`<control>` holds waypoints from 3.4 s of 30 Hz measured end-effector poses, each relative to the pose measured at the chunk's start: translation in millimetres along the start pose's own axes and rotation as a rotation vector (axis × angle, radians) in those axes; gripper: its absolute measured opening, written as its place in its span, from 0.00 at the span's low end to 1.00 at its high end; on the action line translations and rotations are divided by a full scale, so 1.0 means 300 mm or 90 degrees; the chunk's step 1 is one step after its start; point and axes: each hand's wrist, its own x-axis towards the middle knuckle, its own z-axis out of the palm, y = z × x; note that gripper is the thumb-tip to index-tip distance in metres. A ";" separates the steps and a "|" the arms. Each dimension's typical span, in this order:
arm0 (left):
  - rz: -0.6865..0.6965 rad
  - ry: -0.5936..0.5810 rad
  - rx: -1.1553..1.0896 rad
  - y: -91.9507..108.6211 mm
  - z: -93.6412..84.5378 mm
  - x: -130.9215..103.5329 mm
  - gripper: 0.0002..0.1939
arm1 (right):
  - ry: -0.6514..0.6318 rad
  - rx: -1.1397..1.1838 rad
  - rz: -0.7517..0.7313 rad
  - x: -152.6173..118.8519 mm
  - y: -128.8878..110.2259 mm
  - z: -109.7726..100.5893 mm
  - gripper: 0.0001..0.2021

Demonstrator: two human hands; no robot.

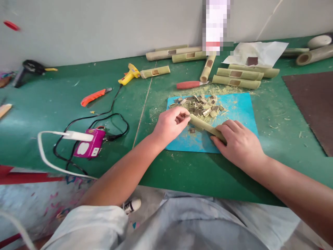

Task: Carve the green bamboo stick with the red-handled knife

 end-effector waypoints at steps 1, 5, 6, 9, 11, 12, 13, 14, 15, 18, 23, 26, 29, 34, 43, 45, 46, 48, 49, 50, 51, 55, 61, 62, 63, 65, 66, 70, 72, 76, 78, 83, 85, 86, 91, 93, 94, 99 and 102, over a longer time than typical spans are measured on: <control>0.005 0.000 0.005 0.001 0.000 -0.001 0.05 | -0.003 0.001 0.001 0.000 -0.001 0.001 0.09; 0.044 -0.002 0.062 0.014 -0.005 0.000 0.04 | -0.012 0.009 0.007 -0.004 0.001 0.004 0.09; 0.057 -0.008 0.085 0.018 -0.007 0.001 0.03 | -0.015 0.013 0.009 -0.005 0.001 0.004 0.09; 0.094 -0.025 0.151 0.028 -0.014 0.004 0.03 | -0.024 0.024 0.013 -0.007 0.001 0.006 0.08; 0.107 -0.028 0.174 0.031 -0.015 0.002 0.05 | -0.022 0.023 0.013 -0.007 0.000 0.008 0.09; 0.111 -0.029 0.178 0.032 -0.014 0.000 0.05 | -0.019 0.021 0.012 -0.007 0.000 0.008 0.09; 0.115 -0.031 0.179 0.032 -0.013 -0.003 0.05 | -0.015 0.018 0.011 -0.007 -0.001 0.008 0.09; 0.118 -0.033 0.178 0.031 -0.010 -0.006 0.04 | -0.013 0.014 0.009 -0.006 -0.001 0.008 0.09; 0.120 -0.035 0.176 0.029 -0.007 -0.009 0.04 | -0.012 0.012 0.008 -0.006 -0.002 0.008 0.09; 0.117 -0.037 0.168 0.019 0.000 -0.015 0.03 | -0.021 0.016 0.008 -0.005 -0.004 0.007 0.09; 0.106 -0.037 0.154 0.009 -0.004 -0.005 0.02 | -0.046 0.020 0.014 -0.006 -0.007 0.009 0.09; 0.114 -0.028 0.146 0.013 -0.009 -0.002 0.04 | -0.041 0.013 0.009 -0.007 -0.008 0.011 0.09; 0.132 -0.020 0.145 0.017 -0.008 -0.007 0.05 | -0.034 0.001 0.003 -0.009 -0.010 0.011 0.09; 0.180 -0.010 0.176 0.015 0.008 -0.011 0.07 | -0.021 -0.023 -0.019 -0.009 -0.019 0.009 0.08; 0.218 -0.048 0.232 0.025 0.027 0.000 0.11 | -0.009 -0.011 -0.028 -0.010 -0.024 0.013 0.09; 0.213 -0.046 0.233 0.023 0.021 0.001 0.11 | -0.003 -0.014 -0.027 -0.009 -0.024 0.014 0.09; 0.210 -0.048 0.230 0.023 0.017 0.000 0.10 | -0.002 -0.016 -0.026 -0.009 -0.024 0.014 0.09; 0.207 -0.059 0.220 0.026 0.007 -0.002 0.06 | -0.006 -0.014 -0.024 -0.008 -0.024 0.015 0.09; 0.204 -0.067 0.205 0.028 0.001 -0.004 0.05 | -0.008 -0.012 -0.024 -0.008 -0.024 0.016 0.09; 0.198 -0.075 0.185 0.030 -0.005 -0.005 0.05 | -0.007 -0.010 -0.023 -0.009 -0.024 0.016 0.09; 0.193 -0.082 0.164 0.031 -0.013 -0.005 0.05 | -0.006 -0.009 -0.022 -0.009 -0.024 0.016 0.09; 0.189 -0.100 0.144 0.024 -0.040 0.007 0.08 | -0.012 -0.018 -0.020 -0.009 -0.022 0.013 0.09; 0.241 -0.105 0.165 0.012 -0.044 0.016 0.07 | -0.029 0.003 -0.008 -0.010 -0.021 0.010 0.10; 0.229 -0.083 0.162 0.012 -0.042 0.013 0.07 | -0.028 0.004 -0.007 -0.010 -0.020 0.010 0.10; 0.209 -0.057 0.160 0.013 -0.040 0.009 0.07 | -0.029 0.004 -0.006 -0.010 -0.020 0.011 0.10; 0.161 -0.011 0.161 0.014 -0.036 0.001 0.06 | -0.034 0.003 -0.003 -0.010 -0.020 0.011 0.10; 0.143 0.007 0.162 0.015 -0.034 -0.002 0.06 | -0.036 0.004 -0.001 -0.009 -0.020 0.011 0.10; 0.128 0.030 0.153 0.012 -0.025 -0.002 0.05 | -0.035 0.002 0.003 -0.009 -0.020 0.011 0.09; 0.127 0.020 0.148 0.010 -0.020 0.002 0.04 | -0.028 -0.003 -0.004 -0.009 -0.021 0.012 0.09; 0.123 0.006 0.142 0.006 -0.010 0.004 0.04 | -0.018 -0.007 -0.007 -0.009 -0.022 0.014 0.09; 0.113 0.009 0.140 0.005 -0.004 0.001 0.06 | -0.017 -0.006 -0.007 -0.009 -0.023 0.013 0.08; 0.080 0.022 0.139 0.001 0.005 -0.005 0.06 | -0.012 -0.001 -0.014 -0.008 -0.021 0.008 0.09; 0.074 0.020 0.138 -0.002 0.003 -0.005 0.05 | -0.015 -0.003 -0.012 -0.008 -0.022 0.007 0.09; 0.071 0.020 0.137 -0.003 0.001 -0.004 0.05 | -0.018 -0.003 -0.010 -0.008 -0.022 0.008 0.09; 0.060 0.033 0.137 -0.005 -0.012 -0.005 0.04 | -0.025 -0.002 -0.001 -0.009 -0.024 0.011 0.09; 0.068 0.043 0.138 -0.003 -0.014 -0.003 0.03 | -0.020 -0.003 -0.002 -0.009 -0.025 0.012 0.09; 0.075 0.045 0.137 -0.002 -0.014 -0.002 0.03 | -0.017 -0.003 -0.004 -0.009 -0.025 0.012 0.09; 0.114 0.020 0.124 0.002 -0.011 -0.001 0.04 | -0.006 -0.006 -0.007 -0.009 -0.025 0.012 0.08; 0.131 0.000 0.113 0.009 -0.015 -0.004 0.05 | -0.015 -0.004 -0.005 -0.009 -0.024 0.014 0.09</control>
